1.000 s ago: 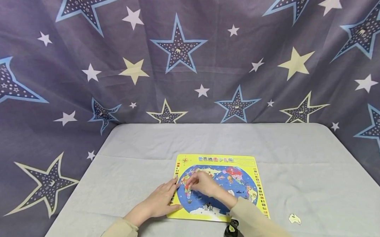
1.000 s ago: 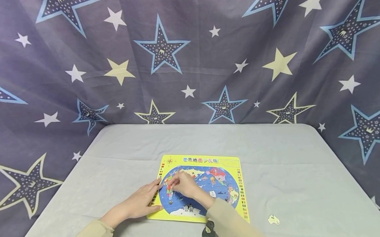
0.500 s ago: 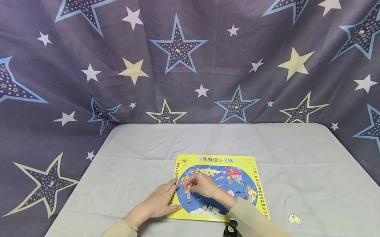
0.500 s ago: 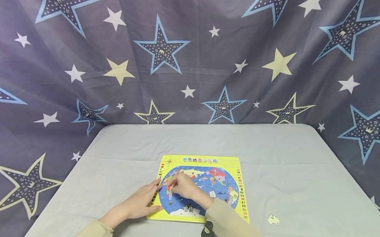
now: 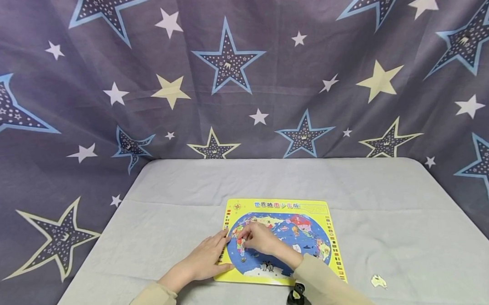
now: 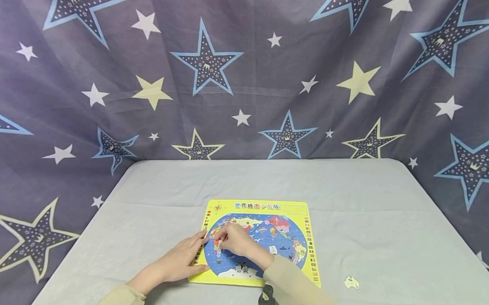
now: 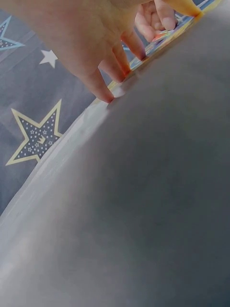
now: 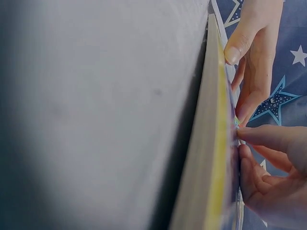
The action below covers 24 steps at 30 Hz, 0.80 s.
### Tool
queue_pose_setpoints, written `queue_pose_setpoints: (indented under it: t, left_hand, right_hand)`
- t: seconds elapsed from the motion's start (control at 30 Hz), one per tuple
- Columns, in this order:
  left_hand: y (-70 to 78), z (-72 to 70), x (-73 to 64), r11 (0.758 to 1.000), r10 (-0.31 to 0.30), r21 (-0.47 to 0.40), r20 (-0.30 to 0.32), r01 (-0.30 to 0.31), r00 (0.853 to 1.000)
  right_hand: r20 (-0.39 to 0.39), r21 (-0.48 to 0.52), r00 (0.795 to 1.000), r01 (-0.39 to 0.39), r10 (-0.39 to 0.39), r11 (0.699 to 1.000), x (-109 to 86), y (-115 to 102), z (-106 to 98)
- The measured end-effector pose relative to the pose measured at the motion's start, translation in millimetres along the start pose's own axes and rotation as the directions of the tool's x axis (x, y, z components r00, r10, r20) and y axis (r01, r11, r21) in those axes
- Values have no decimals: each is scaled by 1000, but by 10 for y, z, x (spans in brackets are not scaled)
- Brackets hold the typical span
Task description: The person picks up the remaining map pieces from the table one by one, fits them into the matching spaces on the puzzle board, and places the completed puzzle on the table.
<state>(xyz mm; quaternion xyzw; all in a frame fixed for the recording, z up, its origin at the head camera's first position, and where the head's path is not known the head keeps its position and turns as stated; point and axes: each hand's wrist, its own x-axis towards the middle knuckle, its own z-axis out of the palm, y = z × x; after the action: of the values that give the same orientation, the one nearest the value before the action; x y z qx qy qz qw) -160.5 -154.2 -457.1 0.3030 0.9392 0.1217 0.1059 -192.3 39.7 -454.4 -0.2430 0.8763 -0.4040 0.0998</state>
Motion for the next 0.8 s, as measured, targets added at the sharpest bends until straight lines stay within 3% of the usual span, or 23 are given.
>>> queue_pose_setpoints:
  t: [0.3, 0.8]
  left_hand:
    - [-1, -8, -5, 1000, 1, -8, 4, -1, 1000]
    - [1, -5, 5, 1000, 1, -6, 5, -1, 1000]
  right_hand:
    - [-2, -2, 1000, 28, -28, 1000, 6, 11, 19]
    - [1, -22, 1000, 6, -6, 1000, 4, 3, 10]
